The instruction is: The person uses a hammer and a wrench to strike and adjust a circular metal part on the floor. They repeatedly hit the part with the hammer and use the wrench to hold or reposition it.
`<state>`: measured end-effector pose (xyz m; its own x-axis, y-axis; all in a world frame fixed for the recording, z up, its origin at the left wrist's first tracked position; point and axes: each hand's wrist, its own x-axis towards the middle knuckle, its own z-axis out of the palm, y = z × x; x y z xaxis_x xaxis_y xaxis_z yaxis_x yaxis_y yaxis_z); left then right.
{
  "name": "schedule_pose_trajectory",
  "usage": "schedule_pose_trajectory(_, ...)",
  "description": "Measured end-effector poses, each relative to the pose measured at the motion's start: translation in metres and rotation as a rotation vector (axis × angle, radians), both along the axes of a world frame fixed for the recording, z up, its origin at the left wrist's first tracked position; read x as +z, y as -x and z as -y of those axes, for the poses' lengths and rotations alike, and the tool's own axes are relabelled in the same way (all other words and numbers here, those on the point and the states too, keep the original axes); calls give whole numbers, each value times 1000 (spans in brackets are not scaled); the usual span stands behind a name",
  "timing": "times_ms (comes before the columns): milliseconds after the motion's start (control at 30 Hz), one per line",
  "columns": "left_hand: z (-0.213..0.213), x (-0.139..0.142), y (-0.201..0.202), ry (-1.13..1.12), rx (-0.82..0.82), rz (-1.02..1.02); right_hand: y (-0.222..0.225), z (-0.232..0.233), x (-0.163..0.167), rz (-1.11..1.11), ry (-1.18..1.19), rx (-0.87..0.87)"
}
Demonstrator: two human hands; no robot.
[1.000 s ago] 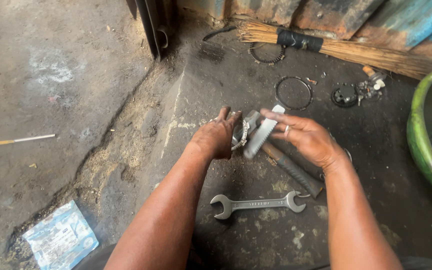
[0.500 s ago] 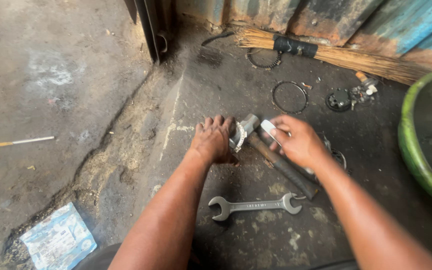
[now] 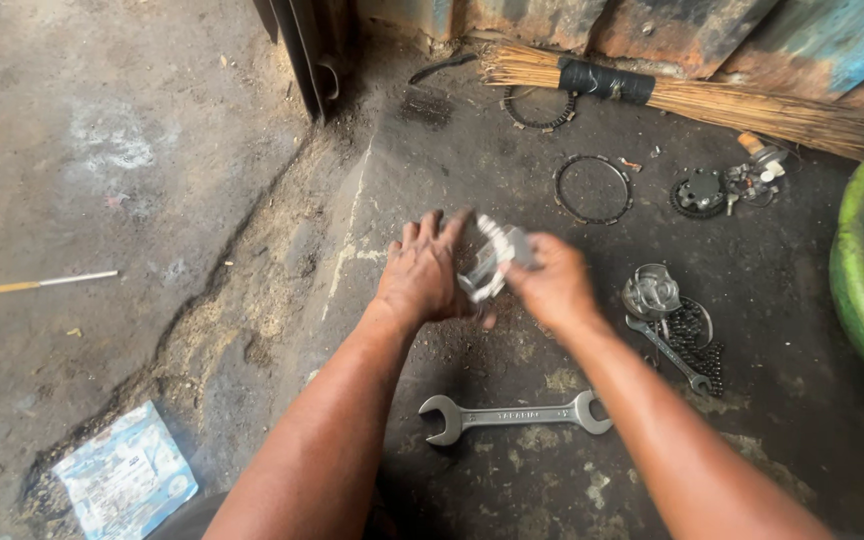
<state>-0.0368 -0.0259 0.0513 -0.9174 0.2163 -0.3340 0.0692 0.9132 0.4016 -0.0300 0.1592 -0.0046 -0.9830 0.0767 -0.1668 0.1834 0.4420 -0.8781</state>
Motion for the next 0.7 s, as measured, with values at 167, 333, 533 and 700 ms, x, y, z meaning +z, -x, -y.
schedule_pose_trajectory(167, 5, -7, 16, -599, 487, 177, 13, -26, 0, 94, 312, -100)
schedule_pose_trajectory(333, 13, -22, 18, -783, 577, 334, 16, -16, -11, 55, 102, -84)
schedule_pose_trajectory(533, 12, -18, 16, -770, 627, 357, 17, -34, -6, -173, -382, 101)
schedule_pose_trajectory(700, 6, -6, 12, -756, 644, 387, 9, -44, 13, -397, -471, 192)
